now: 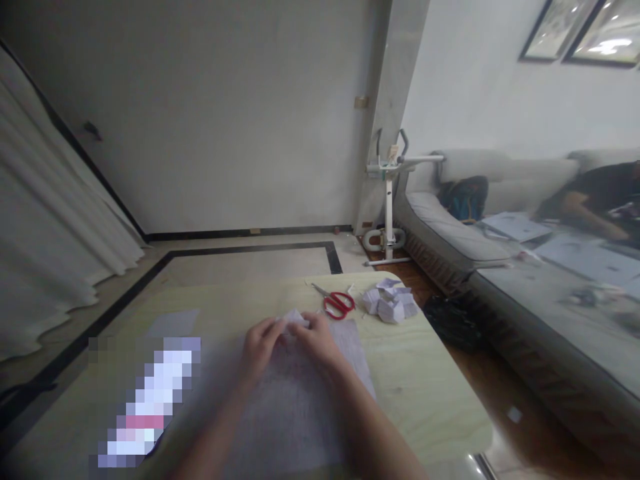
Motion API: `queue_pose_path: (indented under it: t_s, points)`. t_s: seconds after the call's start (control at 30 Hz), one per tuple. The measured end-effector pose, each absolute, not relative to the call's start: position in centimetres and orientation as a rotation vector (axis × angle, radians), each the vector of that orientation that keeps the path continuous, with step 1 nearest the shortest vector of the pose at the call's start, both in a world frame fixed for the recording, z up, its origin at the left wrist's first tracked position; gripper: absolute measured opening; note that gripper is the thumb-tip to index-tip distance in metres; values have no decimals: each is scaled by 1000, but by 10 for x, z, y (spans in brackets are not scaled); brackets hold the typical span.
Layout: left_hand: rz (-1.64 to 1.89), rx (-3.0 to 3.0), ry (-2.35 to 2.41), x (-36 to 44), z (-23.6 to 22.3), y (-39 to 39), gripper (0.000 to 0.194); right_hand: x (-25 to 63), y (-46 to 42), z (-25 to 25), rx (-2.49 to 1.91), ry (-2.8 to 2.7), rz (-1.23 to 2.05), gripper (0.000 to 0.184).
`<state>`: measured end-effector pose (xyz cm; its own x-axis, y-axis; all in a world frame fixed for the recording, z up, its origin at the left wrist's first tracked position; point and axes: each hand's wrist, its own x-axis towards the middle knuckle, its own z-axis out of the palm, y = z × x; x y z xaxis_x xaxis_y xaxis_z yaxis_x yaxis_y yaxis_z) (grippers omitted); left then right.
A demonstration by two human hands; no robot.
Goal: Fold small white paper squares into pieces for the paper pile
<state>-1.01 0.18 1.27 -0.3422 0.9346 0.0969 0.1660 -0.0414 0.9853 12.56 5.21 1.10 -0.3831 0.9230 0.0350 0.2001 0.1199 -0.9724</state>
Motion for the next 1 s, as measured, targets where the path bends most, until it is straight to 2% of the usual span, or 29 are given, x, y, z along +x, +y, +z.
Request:
queue_pose_path:
  t_s: [0.3,0.53,0.83,1.0]
  points:
    - [1528,1113,1527,-8,12,2,33,123,53,11,-1034,-1668,1391,19]
    - [1533,1079,1518,-10,10,2,34,125,51,19,-1027,-1701,1384,33]
    - [1517,1084,1550,-14,6,5,35,123,52,16,-1039,-1638,1430,33]
    - [1509,1055,1528,-14,7,5,37,126,57,17,-1051,-1688,1285,34]
